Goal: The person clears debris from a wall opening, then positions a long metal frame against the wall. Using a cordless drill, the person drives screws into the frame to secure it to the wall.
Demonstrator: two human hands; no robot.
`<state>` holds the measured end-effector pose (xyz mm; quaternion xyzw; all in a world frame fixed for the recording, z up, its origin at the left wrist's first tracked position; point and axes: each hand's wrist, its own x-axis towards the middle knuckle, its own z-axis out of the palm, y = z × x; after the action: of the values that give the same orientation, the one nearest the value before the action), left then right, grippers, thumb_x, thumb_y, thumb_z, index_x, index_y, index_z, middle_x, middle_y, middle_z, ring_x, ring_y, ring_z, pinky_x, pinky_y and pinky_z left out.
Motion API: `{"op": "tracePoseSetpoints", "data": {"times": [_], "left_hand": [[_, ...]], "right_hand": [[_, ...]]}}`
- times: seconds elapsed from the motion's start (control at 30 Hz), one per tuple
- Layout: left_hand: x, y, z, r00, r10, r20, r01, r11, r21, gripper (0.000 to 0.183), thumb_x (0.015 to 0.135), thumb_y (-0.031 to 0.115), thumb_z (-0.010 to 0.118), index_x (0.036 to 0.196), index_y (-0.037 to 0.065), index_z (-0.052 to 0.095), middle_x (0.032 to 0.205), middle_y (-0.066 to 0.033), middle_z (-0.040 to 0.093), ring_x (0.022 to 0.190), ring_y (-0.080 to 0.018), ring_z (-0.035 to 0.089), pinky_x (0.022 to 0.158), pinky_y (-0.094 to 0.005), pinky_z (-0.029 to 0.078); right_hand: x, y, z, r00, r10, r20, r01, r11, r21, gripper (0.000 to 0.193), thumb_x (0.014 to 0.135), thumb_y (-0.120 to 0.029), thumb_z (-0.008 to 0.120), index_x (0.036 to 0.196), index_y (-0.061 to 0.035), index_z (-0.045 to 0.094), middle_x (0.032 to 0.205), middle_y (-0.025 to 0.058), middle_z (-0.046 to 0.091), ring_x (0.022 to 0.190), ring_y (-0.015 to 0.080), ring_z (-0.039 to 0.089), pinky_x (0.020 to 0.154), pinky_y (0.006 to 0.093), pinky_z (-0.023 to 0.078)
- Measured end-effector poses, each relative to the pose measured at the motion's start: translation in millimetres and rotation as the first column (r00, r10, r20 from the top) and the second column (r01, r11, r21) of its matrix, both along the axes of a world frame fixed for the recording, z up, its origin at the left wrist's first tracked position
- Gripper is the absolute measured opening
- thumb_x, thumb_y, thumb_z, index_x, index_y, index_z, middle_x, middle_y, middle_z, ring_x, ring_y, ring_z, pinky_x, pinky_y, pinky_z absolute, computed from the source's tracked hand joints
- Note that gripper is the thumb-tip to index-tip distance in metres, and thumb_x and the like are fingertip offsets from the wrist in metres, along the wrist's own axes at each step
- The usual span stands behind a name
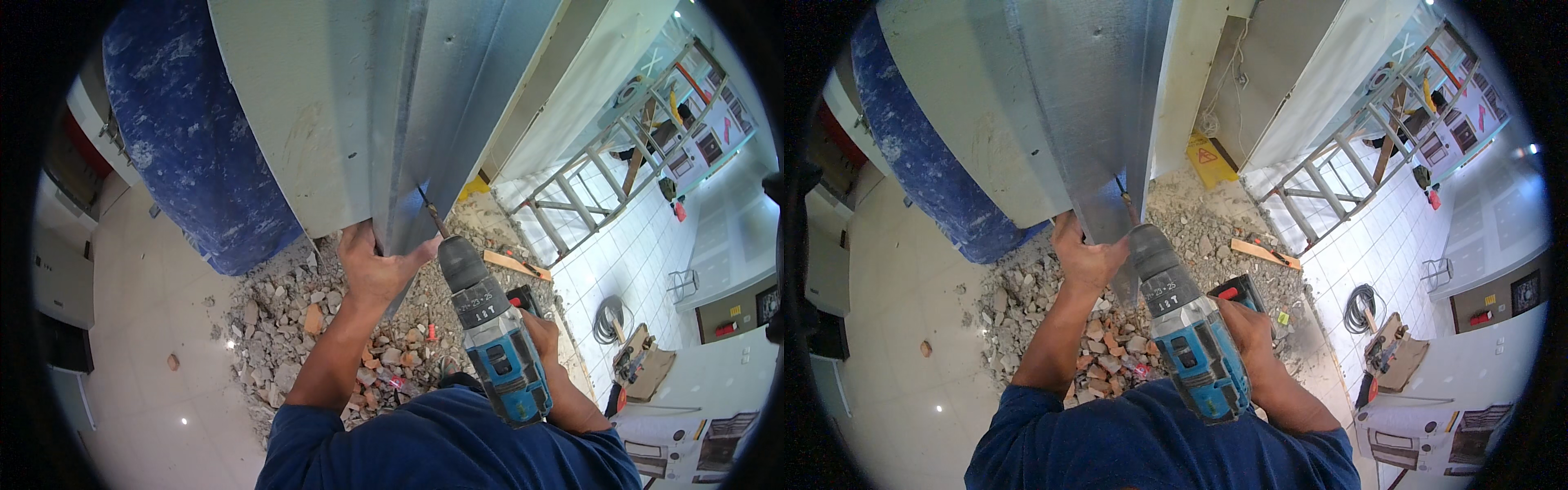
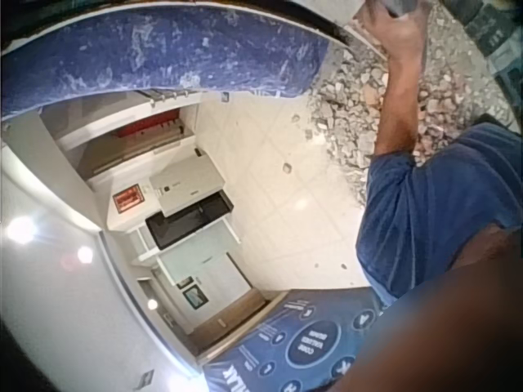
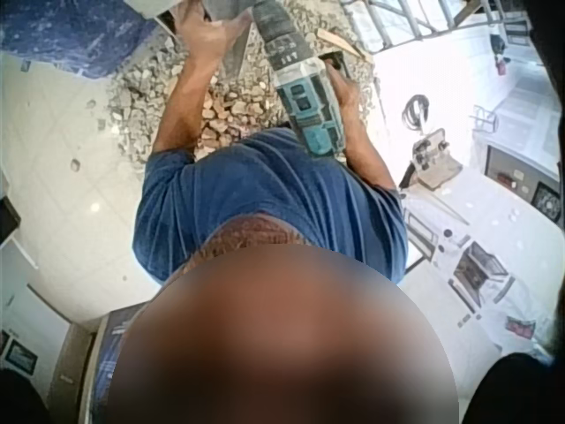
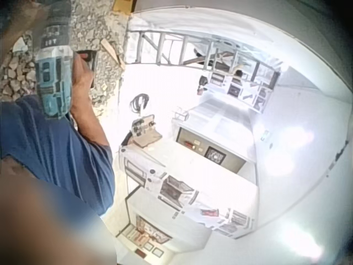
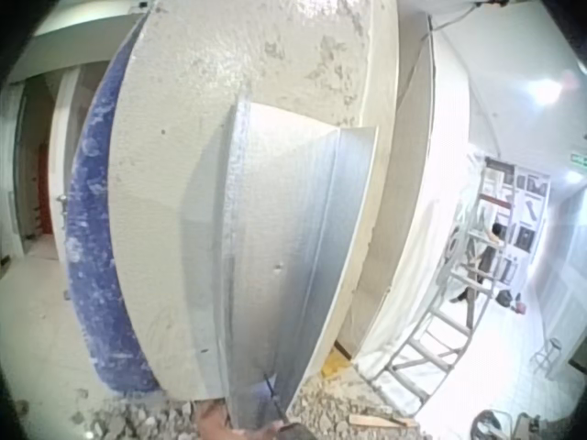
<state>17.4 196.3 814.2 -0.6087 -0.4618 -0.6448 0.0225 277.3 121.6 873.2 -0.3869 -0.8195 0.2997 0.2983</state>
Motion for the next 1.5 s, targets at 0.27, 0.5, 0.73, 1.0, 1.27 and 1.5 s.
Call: {"op": "tracePoseSetpoints", "data": {"times": [0.27, 0.5, 0.73, 1.0, 1.27, 1.5], "left_hand": [[6.6, -8.2, 5.2, 0.989, -0.015, 0.144, 0.032, 0.993, -0.117, 0.036, 0.068, 0.016, 0.084, 0.099, 0.003, 0.071, 0.102, -0.0142, 0.068, 0.093, -0.0289, 0.066, 0.081, -0.0394, 0.051], [4.4, -4.4, 1.4, 0.995, 0.001, 0.096, 0.008, 0.995, -0.095, 0.042, 0.068, 0.023, 0.087, 0.099, 0.001, 0.07, 0.097, -0.0144, 0.069, 0.089, -0.0282, 0.068, 0.078, -0.0395, 0.053], [1.0, 0.8, -2.4, 0.999, 0.006, 0.039, -0.004, 0.999, -0.049, 0.061, 0.066, 0.039, 0.093, 0.102, -0.003, 0.067, 0.093, -0.0161, 0.068, 0.081, -0.0297, 0.069, 0.072, -0.04, 0.056], [3.7, -7.7, 4.5, 0.991, -0.019, 0.132, 0.038, 0.989, -0.141, 0.042, 0.067, 0.021, 0.089, 0.1, 0.002, 0.071, 0.101, -0.0151, 0.069, 0.093, -0.0295, 0.069, 0.081, -0.0403, 0.054], [2.2, -5.1, 3.9, 0.992, -0.055, 0.114, 0.07, 0.988, -0.136, 0.044, 0.066, 0.019, 0.089, 0.101, 0.001, 0.07, 0.098, -0.0151, 0.07, 0.092, -0.03, 0.07, 0.082, -0.0401, 0.055], [2.1, -5.0, 3.4, 0.996, -0.026, 0.084, 0.034, 0.995, -0.091, 0.049, 0.066, 0.026, 0.09, 0.1, -0.002, 0.069, 0.096, -0.0151, 0.069, 0.088, -0.029, 0.069, 0.077, -0.04, 0.055]], "right_hand": [[2.6, 0.5, 0.3, 1.0, -0.001, 0.024, 0.001, 1.0, -0.013, 0.047, 0.073, -0.016, 0.077, 0.114, 0.0028, 0.064, 0.088, 0.0177, 0.068, 0.078, 0.0345, 0.069, 0.069, 0.0384, 0.053], [3.2, 1.6, -1.9, 0.999, -0.01, 0.053, 0.009, 1.0, 0.004, 0.049, 0.074, -0.018, 0.076, 0.116, 0.0031, 0.063, 0.092, 0.0193, 0.069, 0.081, 0.0354, 0.07, 0.072, 0.039, 0.054], [5.7, 1.5, -0.6, 0.997, -0.025, 0.068, 0.028, 0.998, -0.049, 0.048, 0.075, -0.018, 0.076, 0.116, 0.0027, 0.063, 0.095, 0.0194, 0.07, 0.084, 0.0361, 0.071, 0.075, 0.0396, 0.055], [7.3, 3.3, -5.6, 0.994, -0.024, 0.111, 0.019, 0.999, 0.048, 0.045, 0.074, -0.014, 0.075, 0.115, 0.0022, 0.064, 0.095, 0.019, 0.07, 0.085, 0.0352, 0.072, 0.075, 0.0392, 0.055], [7.1, 3.5, -2.1, 0.991, -0.017, 0.136, 0.01, 0.999, 0.051, 0.045, 0.074, -0.014, 0.075, 0.114, 0.0033, 0.063, 0.092, 0.0192, 0.069, 0.082, 0.0359, 0.071, 0.073, 0.0392, 0.055], [4.6, 5.6, -1.3, 0.994, -0.026, 0.109, 0.02, 0.998, 0.055, 0.044, 0.075, -0.015, 0.073, 0.113, 0.0038, 0.063, 0.091, 0.0201, 0.069, 0.082, 0.0365, 0.071, 0.072, 0.0398, 0.055]]}}
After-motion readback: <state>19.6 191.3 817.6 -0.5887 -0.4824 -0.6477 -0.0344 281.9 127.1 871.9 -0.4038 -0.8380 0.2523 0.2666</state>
